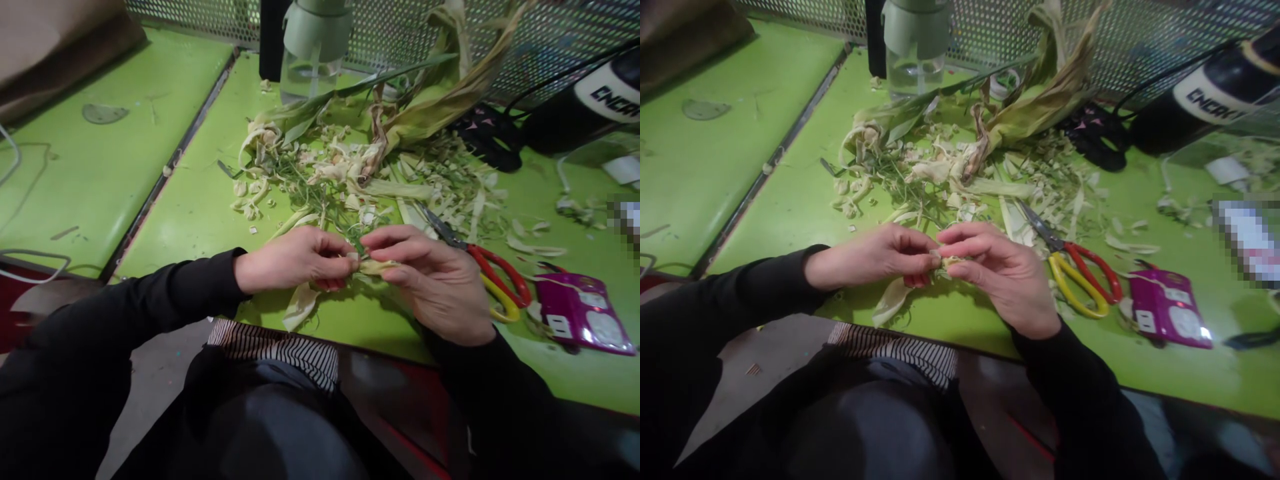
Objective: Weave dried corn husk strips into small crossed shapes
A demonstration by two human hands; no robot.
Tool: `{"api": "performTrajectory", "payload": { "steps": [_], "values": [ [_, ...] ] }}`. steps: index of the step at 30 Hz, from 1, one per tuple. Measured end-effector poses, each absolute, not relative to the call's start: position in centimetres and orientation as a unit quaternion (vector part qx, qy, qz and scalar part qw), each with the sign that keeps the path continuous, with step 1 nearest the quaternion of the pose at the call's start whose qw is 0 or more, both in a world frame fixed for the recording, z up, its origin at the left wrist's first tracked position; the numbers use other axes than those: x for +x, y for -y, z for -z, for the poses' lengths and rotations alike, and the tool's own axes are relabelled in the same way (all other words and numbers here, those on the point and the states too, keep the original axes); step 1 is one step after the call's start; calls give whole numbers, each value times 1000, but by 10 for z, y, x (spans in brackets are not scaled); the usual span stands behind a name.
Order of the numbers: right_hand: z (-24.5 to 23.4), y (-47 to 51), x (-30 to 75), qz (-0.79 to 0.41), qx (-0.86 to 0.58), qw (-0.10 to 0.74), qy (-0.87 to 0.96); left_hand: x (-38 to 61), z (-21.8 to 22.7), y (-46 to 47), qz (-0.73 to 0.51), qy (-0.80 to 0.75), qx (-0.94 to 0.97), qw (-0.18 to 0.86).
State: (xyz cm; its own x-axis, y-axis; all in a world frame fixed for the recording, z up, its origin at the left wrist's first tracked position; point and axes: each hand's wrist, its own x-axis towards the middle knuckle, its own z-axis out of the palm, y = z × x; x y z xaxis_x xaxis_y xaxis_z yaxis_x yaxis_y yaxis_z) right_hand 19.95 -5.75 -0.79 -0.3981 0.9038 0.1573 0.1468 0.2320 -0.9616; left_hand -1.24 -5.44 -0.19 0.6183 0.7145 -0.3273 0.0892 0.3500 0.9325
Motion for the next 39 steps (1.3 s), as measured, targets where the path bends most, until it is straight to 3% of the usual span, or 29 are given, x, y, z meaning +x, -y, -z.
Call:
{"api": "performTrajectory", "payload": {
  "steps": [4,13,21,26,32,39],
  "values": [
    [9,55,197,-561,-360,379,642,-10,3,57,-204,-375,514,744],
    [12,58,200,-501,-437,362,653,-11,3,56,-203,-361,501,760],
    [-4,61,194,-299,-424,263,813,-9,4,54,-218,-371,488,760],
    [-2,64,195,-289,-438,289,801,-9,3,55,-203,-377,468,774],
    [-6,63,196,-240,-372,259,858,-8,2,54,-200,-372,415,806],
    [0,58,201,-158,-318,300,885,-13,6,53,-221,-362,399,813]
  ]
}}
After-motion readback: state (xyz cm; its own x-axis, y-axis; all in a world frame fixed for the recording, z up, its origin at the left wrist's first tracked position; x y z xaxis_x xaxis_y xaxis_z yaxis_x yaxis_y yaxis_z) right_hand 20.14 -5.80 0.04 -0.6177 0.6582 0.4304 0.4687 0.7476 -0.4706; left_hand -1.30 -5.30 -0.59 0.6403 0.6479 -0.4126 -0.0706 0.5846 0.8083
